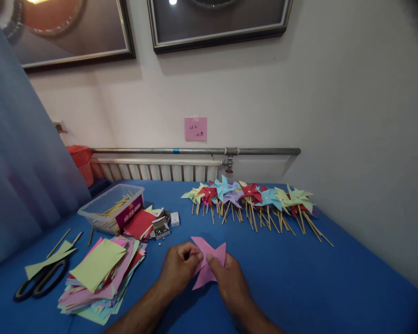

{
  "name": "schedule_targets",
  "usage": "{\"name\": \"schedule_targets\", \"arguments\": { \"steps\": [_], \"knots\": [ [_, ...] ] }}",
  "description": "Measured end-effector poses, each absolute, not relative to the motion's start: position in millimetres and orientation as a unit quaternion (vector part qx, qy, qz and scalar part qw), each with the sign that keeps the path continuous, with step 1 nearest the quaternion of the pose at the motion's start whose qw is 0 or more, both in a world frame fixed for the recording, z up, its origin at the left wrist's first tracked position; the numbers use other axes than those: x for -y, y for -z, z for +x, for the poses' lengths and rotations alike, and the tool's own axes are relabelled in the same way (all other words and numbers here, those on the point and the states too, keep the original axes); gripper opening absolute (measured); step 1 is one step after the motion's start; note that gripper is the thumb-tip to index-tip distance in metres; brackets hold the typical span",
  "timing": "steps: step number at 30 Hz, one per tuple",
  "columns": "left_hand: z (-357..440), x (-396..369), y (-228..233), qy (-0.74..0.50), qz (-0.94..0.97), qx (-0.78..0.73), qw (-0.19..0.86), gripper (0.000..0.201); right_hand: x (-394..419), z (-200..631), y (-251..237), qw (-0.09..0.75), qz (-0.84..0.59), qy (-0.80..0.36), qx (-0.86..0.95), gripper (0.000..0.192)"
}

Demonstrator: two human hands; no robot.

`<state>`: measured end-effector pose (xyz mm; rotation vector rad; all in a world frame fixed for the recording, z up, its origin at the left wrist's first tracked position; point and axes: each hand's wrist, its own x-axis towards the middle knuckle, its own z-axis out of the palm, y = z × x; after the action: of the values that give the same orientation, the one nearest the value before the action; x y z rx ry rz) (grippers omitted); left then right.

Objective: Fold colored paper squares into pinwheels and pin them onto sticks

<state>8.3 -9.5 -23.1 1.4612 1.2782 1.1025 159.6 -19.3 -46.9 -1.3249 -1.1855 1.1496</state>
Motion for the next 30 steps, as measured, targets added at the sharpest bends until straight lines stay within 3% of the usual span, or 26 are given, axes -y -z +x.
{"name": "schedule_targets", "arguments": {
  "steps": [11,17,30],
  "knots": [
    [8.6,17.9,25.6,-0.381,0.770,-0.505,0.079,0.027,24.2,155.7,52.2,0.493,-0.548,-0.471,0.484,0.041],
    [10.4,19.4,25.7,-0.396,0.743,-0.525,0.127,0.024,22.5,156.4,48.3,0.492,-0.553,-0.482,0.469,0.040],
    [5.7,19.5,18.4,-0.441,0.732,-0.505,0.118,0.025,21.7,158.4,47.4,0.501,-0.556,-0.473,0.465,0.034]
  ]
}}
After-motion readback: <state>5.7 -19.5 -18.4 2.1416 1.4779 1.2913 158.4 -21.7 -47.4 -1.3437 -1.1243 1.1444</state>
